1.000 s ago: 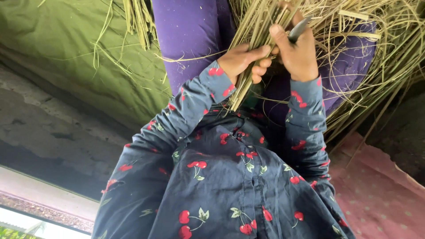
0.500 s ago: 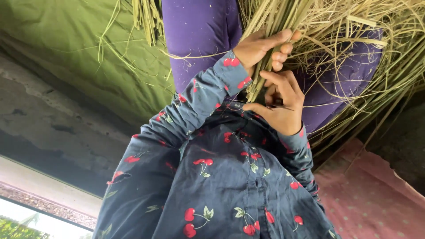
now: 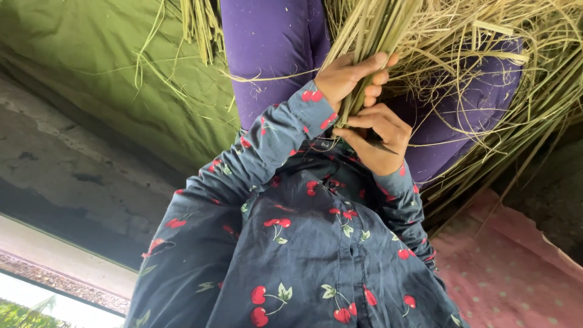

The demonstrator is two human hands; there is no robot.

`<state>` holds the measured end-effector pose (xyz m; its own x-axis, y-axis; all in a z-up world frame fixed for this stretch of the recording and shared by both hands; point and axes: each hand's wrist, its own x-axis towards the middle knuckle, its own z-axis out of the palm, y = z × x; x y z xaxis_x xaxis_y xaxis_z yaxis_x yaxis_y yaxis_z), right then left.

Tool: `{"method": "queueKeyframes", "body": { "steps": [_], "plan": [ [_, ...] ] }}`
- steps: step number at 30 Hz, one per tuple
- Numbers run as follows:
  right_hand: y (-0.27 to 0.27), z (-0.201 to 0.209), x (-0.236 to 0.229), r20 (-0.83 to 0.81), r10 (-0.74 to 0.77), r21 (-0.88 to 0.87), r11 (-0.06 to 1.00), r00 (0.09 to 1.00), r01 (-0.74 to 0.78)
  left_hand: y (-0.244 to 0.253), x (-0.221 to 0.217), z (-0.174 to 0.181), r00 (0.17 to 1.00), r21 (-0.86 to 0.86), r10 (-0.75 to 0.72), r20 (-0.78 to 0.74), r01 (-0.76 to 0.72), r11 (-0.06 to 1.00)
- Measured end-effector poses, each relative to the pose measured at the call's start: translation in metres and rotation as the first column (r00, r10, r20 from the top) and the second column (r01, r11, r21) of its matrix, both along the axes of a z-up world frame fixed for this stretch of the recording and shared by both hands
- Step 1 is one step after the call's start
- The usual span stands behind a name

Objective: The person shaves and strips long pieces of dried bamboo or palm material using a small hand-held blade to prepare them for weaving.

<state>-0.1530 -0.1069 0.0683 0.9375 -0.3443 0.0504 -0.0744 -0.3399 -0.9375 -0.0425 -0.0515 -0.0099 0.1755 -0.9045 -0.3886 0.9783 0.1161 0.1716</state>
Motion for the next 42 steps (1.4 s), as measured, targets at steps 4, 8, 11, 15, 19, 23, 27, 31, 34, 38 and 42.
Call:
{"method": "queueKeyframes", "body": {
  "steps": [4, 8, 11, 15, 19, 23, 27, 31, 34, 38, 42],
  "plan": [
    [-0.013, 0.011, 0.007, -0.095, 0.073, 0.225, 0.973, 0.993, -0.051, 0.008, 0.003, 0.011, 0.999, -0.028, 0.013, -0.048, -0.015, 0.999],
    [-0.043, -0.012, 0.012, -0.116, -0.185, 0.484, 0.847, 0.976, 0.218, 0.016, 0.004, -0.032, 0.974, -0.389, -0.218, -0.063, 0.177, 0.904],
    [-0.061, -0.007, 0.03, -0.241, -0.276, 0.486, 0.796, 0.931, 0.362, 0.022, -0.005, 0.038, 0.964, 0.094, -0.108, 0.242, 0.087, 0.992],
    [-0.071, -0.004, 0.05, -0.111, -0.197, 0.504, 0.834, 0.974, 0.226, 0.032, 0.007, 0.057, 0.918, 0.08, -0.092, 0.385, 0.067, 0.995],
    [-0.085, 0.0, 0.061, -0.092, -0.057, 0.513, 0.853, 0.994, 0.097, 0.047, 0.023, 0.059, 0.777, 0.14, -0.197, 0.598, 0.141, 0.98],
    [-0.093, -0.005, 0.07, -0.111, 0.316, 0.429, 0.87, 0.942, -0.241, 0.065, 0.041, 0.049, 0.604, 0.15, -0.245, 0.758, 0.204, 0.967],
    [-0.095, -0.028, 0.057, -0.125, 0.16, 0.484, 0.872, 0.979, -0.081, 0.077, 0.056, 0.055, 0.693, 0.181, -0.289, 0.661, 0.226, 0.957],
    [-0.094, -0.018, 0.063, -0.102, 0.337, 0.226, 0.924, 0.936, -0.308, 0.078, 0.06, 0.057, 0.681, 0.151, -0.287, 0.674, 0.253, 0.956],
    [-0.092, -0.011, 0.067, -0.1, 0.433, 0.303, 0.871, 0.896, -0.387, 0.079, 0.063, 0.057, 0.618, 0.162, -0.324, 0.716, 0.305, 0.939],
    [-0.084, -0.006, 0.068, -0.15, 0.3, 0.188, 0.944, 0.942, -0.271, 0.083, 0.07, 0.059, 0.491, 0.175, -0.329, 0.807, 0.334, 0.926],
    [-0.08, -0.011, 0.06, -0.146, 0.307, 0.099, 0.95, 0.941, -0.295, 0.087, 0.072, 0.054, 0.499, 0.307, -0.445, 0.743, 0.337, 0.89]
  ]
}}
